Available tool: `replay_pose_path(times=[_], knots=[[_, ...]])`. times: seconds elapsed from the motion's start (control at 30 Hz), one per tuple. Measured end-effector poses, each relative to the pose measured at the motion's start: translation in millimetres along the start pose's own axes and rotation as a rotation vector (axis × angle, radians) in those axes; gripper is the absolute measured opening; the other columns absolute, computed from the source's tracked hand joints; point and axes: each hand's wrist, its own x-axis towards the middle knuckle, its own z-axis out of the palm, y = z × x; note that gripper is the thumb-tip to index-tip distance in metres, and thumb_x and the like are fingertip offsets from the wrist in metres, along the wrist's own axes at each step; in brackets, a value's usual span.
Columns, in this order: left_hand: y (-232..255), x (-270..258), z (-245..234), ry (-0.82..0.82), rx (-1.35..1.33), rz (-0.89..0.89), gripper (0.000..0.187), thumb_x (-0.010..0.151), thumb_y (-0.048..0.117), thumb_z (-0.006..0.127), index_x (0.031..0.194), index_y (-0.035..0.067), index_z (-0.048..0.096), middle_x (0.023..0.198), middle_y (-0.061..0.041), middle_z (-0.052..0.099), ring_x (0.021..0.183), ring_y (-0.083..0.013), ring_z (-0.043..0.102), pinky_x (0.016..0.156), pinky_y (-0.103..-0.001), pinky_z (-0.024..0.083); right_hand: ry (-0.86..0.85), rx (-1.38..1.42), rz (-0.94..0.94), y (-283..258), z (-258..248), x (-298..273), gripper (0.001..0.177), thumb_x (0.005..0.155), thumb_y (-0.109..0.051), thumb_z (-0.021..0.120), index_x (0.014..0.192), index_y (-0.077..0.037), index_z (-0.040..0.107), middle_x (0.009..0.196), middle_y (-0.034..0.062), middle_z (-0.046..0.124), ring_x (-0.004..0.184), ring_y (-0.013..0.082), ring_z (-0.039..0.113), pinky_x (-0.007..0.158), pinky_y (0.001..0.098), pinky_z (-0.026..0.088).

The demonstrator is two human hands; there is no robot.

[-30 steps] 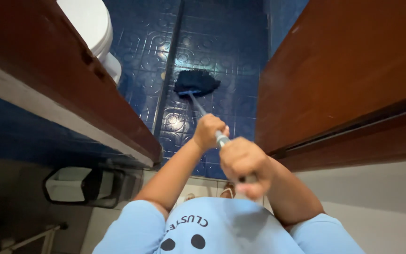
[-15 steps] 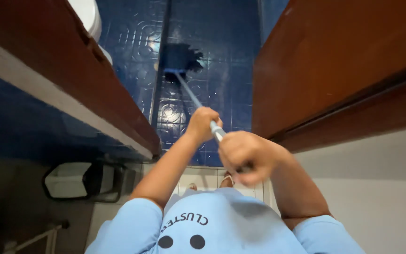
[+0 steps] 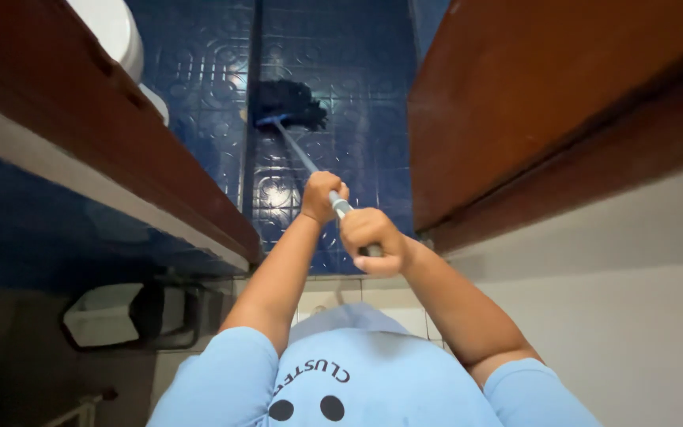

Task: Mopping the blue tiled floor in a bathroom.

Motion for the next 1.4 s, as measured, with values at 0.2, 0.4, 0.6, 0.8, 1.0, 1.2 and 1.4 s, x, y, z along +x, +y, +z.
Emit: replay_pose_path(times=[0.2, 0.4, 0.6, 0.8, 1.0, 1.2, 1.4], knots=[[21, -42, 55, 0.030, 0.023, 0.051, 0.026, 0.070, 0.006, 0.070, 0.060, 0.009, 0.047, 0.061, -0.012, 0.051, 0.062, -0.0358, 0.056, 0.064, -0.046, 0.047, 0.041, -0.076, -0.019, -44, 11, -51, 0.014, 0.066, -0.017, 0.058, 0.064, -0.005, 0.051, 0.068, 0.0114, 0.056, 0.065, 0.0313, 0.053, 0.067, 0.0389, 0.043], [110, -27, 130, -0.030, -0.145, 0.063, 0.025, 0.071, 0.011, 0.073, 0.059, 0.011, 0.051, 0.064, -0.012, 0.057, 0.064, -0.0351, 0.058, 0.062, -0.046, 0.047, 0.222, -0.116, 0.081, -118, -9, -131, 0.014, 0.063, -0.016, 0.055, 0.062, -0.004, 0.047, 0.063, 0.0103, 0.051, 0.060, 0.0258, 0.050, 0.065, 0.0371, 0.041], [187, -48, 193, -0.170, -0.205, 0.080, 0.020, 0.073, 0.015, 0.074, 0.063, 0.011, 0.058, 0.068, -0.010, 0.063, 0.069, -0.0359, 0.062, 0.064, -0.044, 0.050, 0.239, -0.202, 0.108, -179, -11, -198, 0.014, 0.068, -0.014, 0.056, 0.063, -0.004, 0.048, 0.066, 0.0106, 0.053, 0.062, 0.0273, 0.050, 0.067, 0.0371, 0.040], [302, -30, 170, -0.353, -0.324, 0.020, 0.020, 0.073, 0.020, 0.077, 0.064, 0.010, 0.062, 0.071, -0.013, 0.066, 0.070, -0.0355, 0.066, 0.062, -0.043, 0.052, 0.227, -0.269, 0.058, -274, -13, -214, 0.011, 0.072, -0.008, 0.063, 0.068, -0.005, 0.053, 0.070, 0.0095, 0.056, 0.066, 0.0255, 0.055, 0.066, 0.0378, 0.043], [334, -48, 163, -0.216, -0.342, 0.053, 0.021, 0.069, 0.024, 0.079, 0.080, 0.007, 0.072, 0.080, -0.014, 0.071, 0.076, -0.0342, 0.070, 0.068, -0.038, 0.055, 0.135, -0.341, -0.208, -272, -21, -219, 0.018, 0.076, -0.011, 0.077, 0.079, -0.008, 0.059, 0.074, 0.0045, 0.061, 0.070, 0.0231, 0.063, 0.073, 0.0386, 0.051], [323, -33, 167, -0.235, -0.494, 0.081, 0.016, 0.083, 0.023, 0.070, 0.095, 0.013, 0.069, 0.096, -0.006, 0.072, 0.091, -0.0261, 0.073, 0.080, -0.035, 0.057, 0.417, -0.380, 0.061, -150, -21, -260, 0.017, 0.082, -0.009, 0.080, 0.082, -0.007, 0.063, 0.081, 0.0061, 0.066, 0.076, 0.0179, 0.066, 0.072, 0.0304, 0.054], [349, 26, 135, -0.128, -0.259, 0.106, 0.019, 0.083, 0.018, 0.073, 0.101, 0.014, 0.071, 0.096, -0.004, 0.073, 0.092, -0.0286, 0.070, 0.083, -0.039, 0.054, 0.491, -0.269, 0.051, -158, -44, -226, 0.016, 0.096, -0.007, 0.077, 0.089, -0.005, 0.063, 0.092, 0.0045, 0.068, 0.089, 0.0146, 0.066, 0.084, 0.0291, 0.054]])
